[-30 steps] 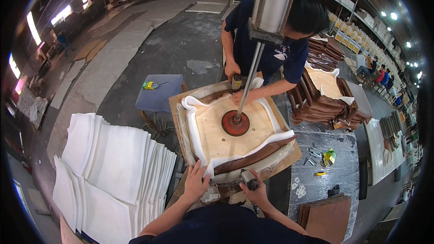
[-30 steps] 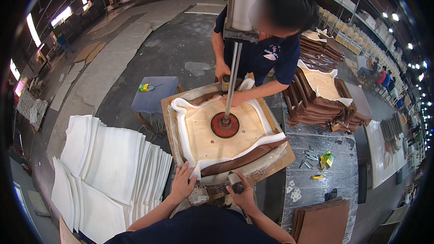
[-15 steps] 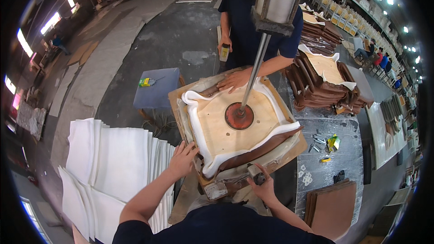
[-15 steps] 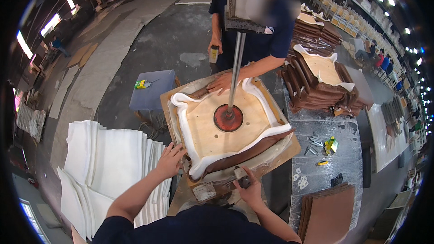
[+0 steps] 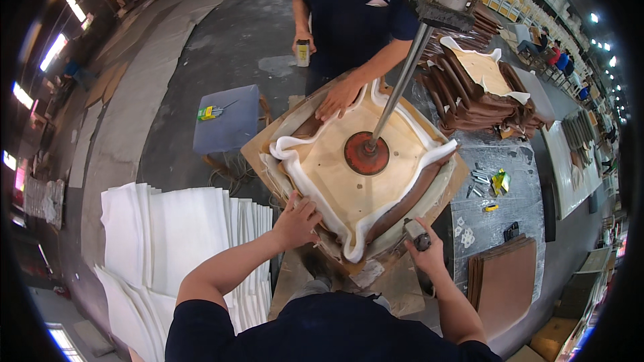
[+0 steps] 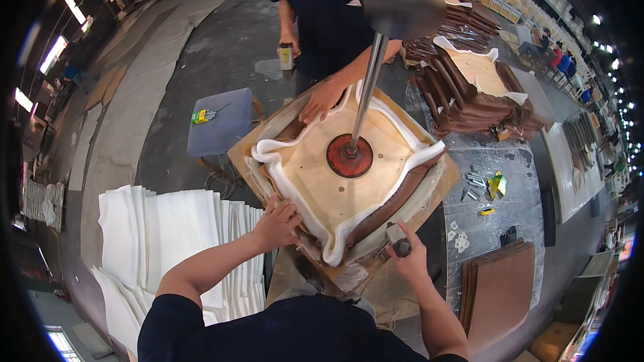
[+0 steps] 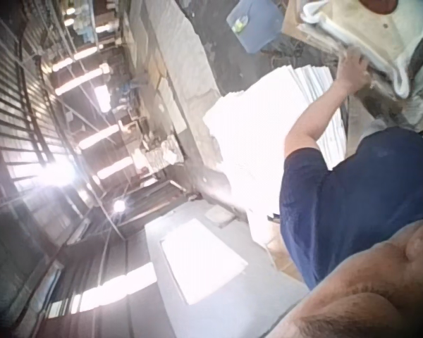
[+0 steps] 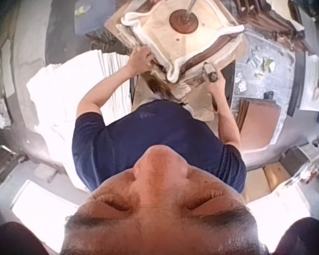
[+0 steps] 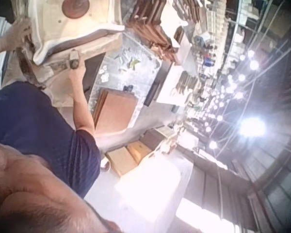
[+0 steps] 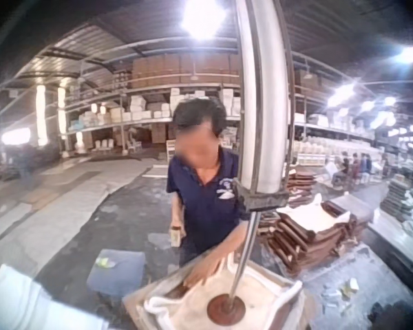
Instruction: The person places white foam and brown fabric layers onto a cushion frame on a press. They smooth the layers and assist a coworker who operates the press to compress the assembly. The person then removes the finished cushion and repeats the process with new materials.
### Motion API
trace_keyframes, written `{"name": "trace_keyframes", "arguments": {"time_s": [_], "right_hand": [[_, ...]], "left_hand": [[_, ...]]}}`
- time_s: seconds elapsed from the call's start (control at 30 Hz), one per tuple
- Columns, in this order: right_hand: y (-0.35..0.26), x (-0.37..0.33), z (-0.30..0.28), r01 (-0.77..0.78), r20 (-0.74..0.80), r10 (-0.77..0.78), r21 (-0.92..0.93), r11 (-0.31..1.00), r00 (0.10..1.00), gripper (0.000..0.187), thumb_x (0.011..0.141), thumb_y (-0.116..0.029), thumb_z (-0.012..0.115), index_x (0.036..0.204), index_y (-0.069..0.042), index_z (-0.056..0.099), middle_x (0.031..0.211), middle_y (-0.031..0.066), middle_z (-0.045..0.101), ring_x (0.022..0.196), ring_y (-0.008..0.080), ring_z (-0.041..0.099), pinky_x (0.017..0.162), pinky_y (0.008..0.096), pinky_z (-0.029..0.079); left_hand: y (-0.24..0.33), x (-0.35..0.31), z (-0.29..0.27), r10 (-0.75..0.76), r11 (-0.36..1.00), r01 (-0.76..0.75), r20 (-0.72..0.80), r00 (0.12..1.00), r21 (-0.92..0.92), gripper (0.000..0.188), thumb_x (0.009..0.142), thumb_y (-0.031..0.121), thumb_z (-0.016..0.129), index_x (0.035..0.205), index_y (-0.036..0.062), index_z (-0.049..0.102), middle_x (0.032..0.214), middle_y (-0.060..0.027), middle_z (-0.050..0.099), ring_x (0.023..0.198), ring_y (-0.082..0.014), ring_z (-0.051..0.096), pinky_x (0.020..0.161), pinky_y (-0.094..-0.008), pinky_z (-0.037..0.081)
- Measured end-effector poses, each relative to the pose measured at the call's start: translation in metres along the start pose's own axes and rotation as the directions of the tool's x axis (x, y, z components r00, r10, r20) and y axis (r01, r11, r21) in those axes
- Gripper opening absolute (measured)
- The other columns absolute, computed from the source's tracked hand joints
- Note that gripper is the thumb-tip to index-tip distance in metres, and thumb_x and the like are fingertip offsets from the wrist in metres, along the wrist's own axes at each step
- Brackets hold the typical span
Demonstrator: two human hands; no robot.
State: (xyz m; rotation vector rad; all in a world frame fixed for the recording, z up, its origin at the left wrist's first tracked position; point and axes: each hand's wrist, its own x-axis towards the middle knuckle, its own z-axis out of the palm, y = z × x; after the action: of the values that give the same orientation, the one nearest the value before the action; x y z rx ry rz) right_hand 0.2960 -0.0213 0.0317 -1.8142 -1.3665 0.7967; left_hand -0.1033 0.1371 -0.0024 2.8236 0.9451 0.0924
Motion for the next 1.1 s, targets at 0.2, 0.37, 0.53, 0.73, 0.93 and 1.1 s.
{"name": "trace_keyframes", "arguments": {"time_s": [0.2,0.37,0.53,0.73,0.93,1.1], "right_hand": [[0.006,0.017,-0.021,-0.11,-0.069,0.109,-0.003,0.994,0.992,0.074,0.085,-0.006,0.091,0.154,-0.01,0.065,0.133,0.0223,0.078,0.123,0.0317,0.078,0.106,0.0409,0.059],[0.001,0.004,-0.022,-0.096,-0.124,0.109,0.106,0.99,0.986,0.074,0.091,0.002,0.083,0.16,-0.007,0.058,0.11,0.0049,0.074,0.087,0.0121,0.067,0.076,0.0302,0.056],[-0.053,-0.04,-0.023,-0.182,0.004,0.189,0.289,0.94,0.982,0.076,0.09,0.003,0.082,0.161,-0.005,0.056,0.103,0.0018,0.073,0.079,0.0093,0.065,0.07,0.0285,0.056],[-0.07,-0.084,0.009,-0.233,0.208,0.181,0.264,0.936,0.961,0.079,0.086,-0.003,0.09,0.16,-0.007,0.061,0.129,0.0051,0.077,0.119,0.0118,0.066,0.107,0.0317,0.054],[-0.06,-0.098,0.041,-0.252,0.232,0.217,0.132,0.959,0.948,0.078,0.087,-0.011,0.094,0.158,-0.013,0.063,0.138,0.0149,0.078,0.127,0.0218,0.073,0.111,0.0385,0.056],[-0.054,-0.093,0.051,-0.208,0.175,0.181,0.151,0.966,0.968,0.079,0.087,-0.006,0.093,0.159,-0.008,0.061,0.139,0.0146,0.076,0.127,0.0181,0.07,0.111,0.0361,0.054]], "left_hand": [[0.032,0.019,0.014,0.03,0.993,-0.037,-0.059,0.998,-0.116,0.069,0.076,0.056,0.093,0.123,0.0124,0.067,0.126,-0.0129,0.058,0.137,-0.0369,0.053,0.131,-0.0719,0.023],[0.054,0.026,0.017,0.051,0.988,-0.068,-0.123,0.991,-0.14,0.066,0.077,0.055,0.093,0.12,0.0119,0.067,0.121,-0.0133,0.06,0.127,-0.0375,0.057,0.123,-0.0671,0.033],[0.071,0.034,0.023,0.016,0.979,-0.048,-0.16,0.987,-0.198,0.062,0.08,0.054,0.091,0.117,0.0109,0.066,0.118,-0.0138,0.059,0.119,-0.0373,0.056,0.112,-0.0572,0.039],[0.09,0.045,0.025,0.039,0.968,-0.084,-0.189,0.981,-0.235,0.058,0.08,0.046,0.092,0.118,0.0117,0.065,0.118,-0.0133,0.058,0.116,-0.0358,0.057,0.107,-0.0522,0.042],[0.083,0.037,0.027,0.068,0.946,-0.125,-0.194,0.979,-0.298,0.053,0.085,0.029,0.088,0.129,0.0121,0.065,0.125,-0.0118,0.058,0.127,-0.035,0.056,0.114,-0.0542,0.041],[0.087,0.027,0.031,0.035,0.948,-0.095,-0.197,0.98,-0.305,0.06,0.087,0.022,0.083,0.143,0.0114,0.063,0.136,-0.0126,0.057,0.137,-0.0368,0.053,0.127,-0.0578,0.035]]}}
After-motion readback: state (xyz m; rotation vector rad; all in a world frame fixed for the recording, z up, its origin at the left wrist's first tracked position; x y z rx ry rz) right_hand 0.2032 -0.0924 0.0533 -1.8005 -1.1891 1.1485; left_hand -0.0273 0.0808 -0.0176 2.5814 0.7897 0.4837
